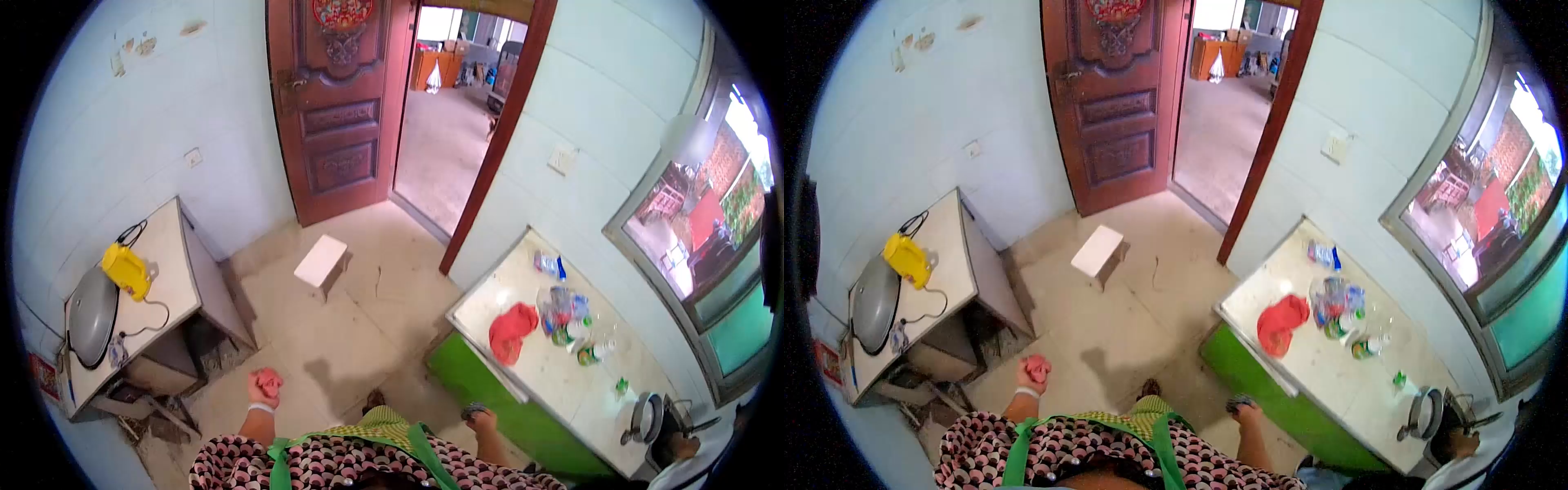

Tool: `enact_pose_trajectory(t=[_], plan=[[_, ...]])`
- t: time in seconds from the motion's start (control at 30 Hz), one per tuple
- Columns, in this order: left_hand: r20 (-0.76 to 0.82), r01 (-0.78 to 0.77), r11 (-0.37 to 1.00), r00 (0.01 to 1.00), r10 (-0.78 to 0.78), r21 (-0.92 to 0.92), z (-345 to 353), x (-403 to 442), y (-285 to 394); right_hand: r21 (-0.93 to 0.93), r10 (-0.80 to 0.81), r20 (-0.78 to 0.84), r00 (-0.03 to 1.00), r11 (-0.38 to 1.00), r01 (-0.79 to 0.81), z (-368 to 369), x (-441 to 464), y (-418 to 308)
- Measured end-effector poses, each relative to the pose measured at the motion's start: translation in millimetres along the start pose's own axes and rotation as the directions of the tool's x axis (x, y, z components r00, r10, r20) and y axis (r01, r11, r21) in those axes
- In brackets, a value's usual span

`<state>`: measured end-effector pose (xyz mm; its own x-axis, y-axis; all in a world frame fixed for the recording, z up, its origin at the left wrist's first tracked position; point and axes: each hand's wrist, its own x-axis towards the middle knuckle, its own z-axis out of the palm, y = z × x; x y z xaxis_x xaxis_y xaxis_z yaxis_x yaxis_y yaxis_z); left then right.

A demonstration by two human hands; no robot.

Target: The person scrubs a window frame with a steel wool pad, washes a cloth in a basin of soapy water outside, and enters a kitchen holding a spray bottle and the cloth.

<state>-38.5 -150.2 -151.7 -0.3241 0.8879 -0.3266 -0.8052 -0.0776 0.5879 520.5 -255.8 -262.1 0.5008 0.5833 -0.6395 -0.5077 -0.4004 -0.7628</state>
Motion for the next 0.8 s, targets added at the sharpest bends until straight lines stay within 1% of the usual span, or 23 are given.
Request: enact_pose_trajectory(t=[0.03, 0.07, 0.1, 0.13, 0.17, 0.2, 0.23, 0.27, 0.3, 0.33, 0.37, 0.4, 0.43, 0.5, 0.53, 0.57, 0.6, 0.63, 0.67, 0.7, 0.73, 0.77, 0.8], plan=[[0.038, 0.021, 0.999, 0.999, -0.020, -0.026, 2.2, 50.2, -19.8, 0.041, -0.074, 0.152, 0.986, 0.997, 0.069, 47.9, 56.3, -14.6], [0.087, 0.021, 0.999, 0.996, -0.017, -0.043, 5.7, 35.9, -33.2, -0.033, -0.119, 0.255, 0.960, 0.991, 0.132, 56.2, 71.6, -47.9], [0.028, -0.041, 0.997, 0.999, 0.043, -0.072, 4.8, 10.6, -47.0, -0.092, -0.156, 0.370, 0.916, 0.975, 0.203, 63.4, 75.0, -83.5], [-0.045, -0.040, 0.994, 0.998, 0.035, -0.098, 12.5, 67.4, -30.9, -0.104, -0.130, 0.346, 0.929, 0.979, 0.176, 134.8, 79.2, -116.4], [-0.169, 0.061, 0.982, 0.981, -0.092, -0.179, -18.0, 121.3, -6.0, -0.123, -0.117, 0.338, 0.934, 0.978, 0.167, 209.4, 84.9, -132.0], [-0.269, 0.123, 0.956, 0.943, -0.196, -0.266, -35.0, 132.5, 8.6, -0.211, -0.180, 0.404, 0.897, 0.936, 0.282, 242.6, 80.4, -153.3], [-0.432, -0.038, 0.976, 0.900, -0.060, -0.215, -5.5, 114.4, 13.3, -0.289, -0.231, 0.473, 0.850, 0.871, 0.397, 260.9, 76.3, -175.7], [-0.592, -0.175, 0.975, 0.804, 0.060, -0.139, 40.0, 86.9, 7.8, -0.323, -0.227, 0.507, 0.832, 0.844, 0.428, 279.3, 93.6, -188.8], [-0.607, -0.171, 0.976, 0.792, 0.055, -0.136, 32.0, 94.5, 5.8, -0.359, -0.210, 0.534, 0.819, 0.820, 0.445, 304.2, 109.6, -194.8], [-0.539, -0.182, 0.982, 0.832, 0.128, -0.048, 22.9, 102.3, 8.0, -0.372, -0.192, 0.532, 0.825, 0.822, 0.431, 326.8, 112.3, -207.2], [-0.454, -0.201, 0.979, 0.869, 0.196, 0.037, 19.5, 118.7, 9.4, -0.307, -0.198, 0.541, 0.817, 0.858, 0.411, 352.4, 115.6, -223.6], [-0.609, -0.291, 0.954, 0.770, 0.190, -0.070, 49.1, 130.7, 7.2, -0.236, -0.210, 0.552, 0.807, 0.889, 0.392, 374.8, 123.3, -236.7], [-0.612, -0.291, 0.955, 0.767, 0.194, -0.062, 63.1, 144.8, 4.4, -0.236, -0.202, 0.551, 0.809, 0.892, 0.384, 393.1, 143.3, -241.7], [-0.507, -0.091, 0.985, 0.862, 0.003, -0.149, 86.1, 181.0, 13.6, -0.323, -0.212, 0.477, 0.853, 0.860, 0.395, 429.5, 189.0, -249.1], [-0.435, -0.100, 0.982, 0.900, 0.020, -0.163, 50.4, 229.5, 5.0, -0.298, -0.214, 0.481, 0.850, 0.872, 0.388, 441.2, 200.9, -259.7], [-0.324, 0.062, 0.991, 0.941, -0.098, -0.120, 45.1, 264.3, 8.2, -0.306, -0.193, 0.466, 0.863, 0.880, 0.362, 448.2, 215.7, -264.2], [-0.211, 0.220, 0.974, 0.951, -0.228, -0.062, 49.9, 293.8, 15.6, -0.302, -0.204, 0.412, 0.888, 0.889, 0.345, 459.7, 230.8, -271.5], [-0.291, 0.172, 0.976, 0.935, -0.205, -0.136, 71.6, 324.5, 11.9, -0.298, -0.216, 0.357, 0.909, 0.896, 0.330, 469.5, 242.5, -281.1], [-0.370, 0.116, 0.972, 0.910, -0.187, -0.205, 111.7, 357.5, 5.9, -0.302, -0.204, 0.342, 0.917, 0.900, 0.313, 478.4, 250.4, -294.4], [-0.384, 0.131, 0.972, 0.902, -0.198, -0.193, 141.6, 386.0, 8.9, -0.250, -0.195, 0.286, 0.938, 0.930, 0.270, 483.1, 253.4, -307.2], [-0.309, 0.188, 0.973, 0.925, -0.220, -0.132, 171.3, 415.7, 8.4, -0.197, -0.184, 0.227, 0.956, 0.953, 0.230, 486.6, 259.4, -318.9], [-0.225, 0.240, 0.968, 0.942, -0.250, -0.068, 203.2, 449.7, 4.9, -0.201, -0.173, 0.206, 0.963, 0.956, 0.215, 490.6, 269.9, -332.8], [-0.141, 0.287, 0.958, 0.948, -0.284, 0.002, 235.1, 481.0, 0.6, -0.207, -0.197, 0.182, 0.963, 0.950, 0.233, 492.7, 278.9, -345.2]])
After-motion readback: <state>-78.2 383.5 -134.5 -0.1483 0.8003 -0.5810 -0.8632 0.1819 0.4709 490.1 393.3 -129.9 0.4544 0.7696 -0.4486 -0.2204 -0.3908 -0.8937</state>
